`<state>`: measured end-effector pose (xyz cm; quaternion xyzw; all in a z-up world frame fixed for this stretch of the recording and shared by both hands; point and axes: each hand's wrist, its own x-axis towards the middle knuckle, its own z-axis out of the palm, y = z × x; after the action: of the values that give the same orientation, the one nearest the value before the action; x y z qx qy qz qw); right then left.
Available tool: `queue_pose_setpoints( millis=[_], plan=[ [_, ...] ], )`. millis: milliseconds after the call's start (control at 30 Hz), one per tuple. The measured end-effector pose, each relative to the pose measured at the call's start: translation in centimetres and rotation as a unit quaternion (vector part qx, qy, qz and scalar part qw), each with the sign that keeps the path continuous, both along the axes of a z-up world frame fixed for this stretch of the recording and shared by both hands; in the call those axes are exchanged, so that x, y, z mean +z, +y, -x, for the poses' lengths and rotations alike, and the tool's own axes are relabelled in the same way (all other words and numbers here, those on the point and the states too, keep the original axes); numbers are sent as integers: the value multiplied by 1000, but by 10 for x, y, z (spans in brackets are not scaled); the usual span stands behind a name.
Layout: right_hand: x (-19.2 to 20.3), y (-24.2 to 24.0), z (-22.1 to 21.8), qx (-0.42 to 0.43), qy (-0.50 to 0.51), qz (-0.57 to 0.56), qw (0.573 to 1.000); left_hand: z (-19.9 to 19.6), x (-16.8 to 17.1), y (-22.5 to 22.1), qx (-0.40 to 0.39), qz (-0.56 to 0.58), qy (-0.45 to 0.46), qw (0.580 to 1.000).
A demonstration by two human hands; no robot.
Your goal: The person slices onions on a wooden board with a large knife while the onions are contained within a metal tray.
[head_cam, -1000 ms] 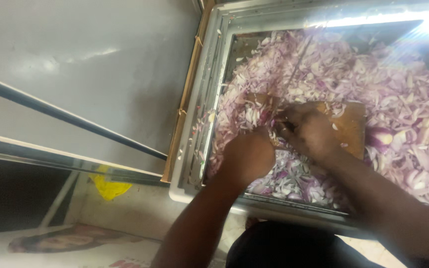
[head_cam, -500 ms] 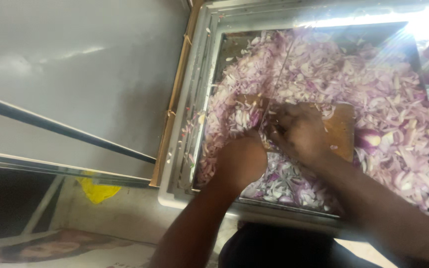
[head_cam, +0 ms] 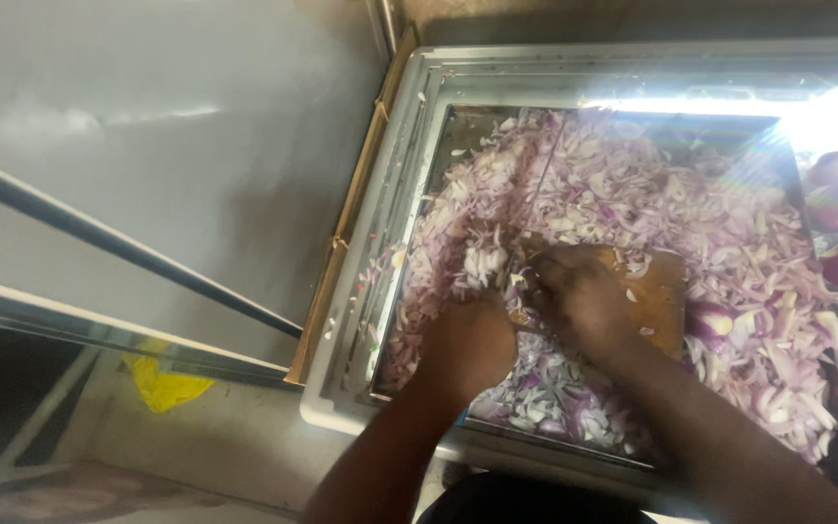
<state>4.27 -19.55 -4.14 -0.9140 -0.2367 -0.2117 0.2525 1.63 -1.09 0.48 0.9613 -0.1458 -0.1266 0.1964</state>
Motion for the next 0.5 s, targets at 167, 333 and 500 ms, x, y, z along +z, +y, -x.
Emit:
queue_pose_setpoints(
  millis=[167,333,500],
  plan=[
    [11,3,7,-21,65,-75,995,0,0,-4,-73,-20,-56,996],
    [35,1,18,-20,53,-34,998,2,-11,-9,-42,14,-89,995],
    [66,-17,22,-246,301,108,915,1,-19,-12,-52,-16,-70,996]
  ],
)
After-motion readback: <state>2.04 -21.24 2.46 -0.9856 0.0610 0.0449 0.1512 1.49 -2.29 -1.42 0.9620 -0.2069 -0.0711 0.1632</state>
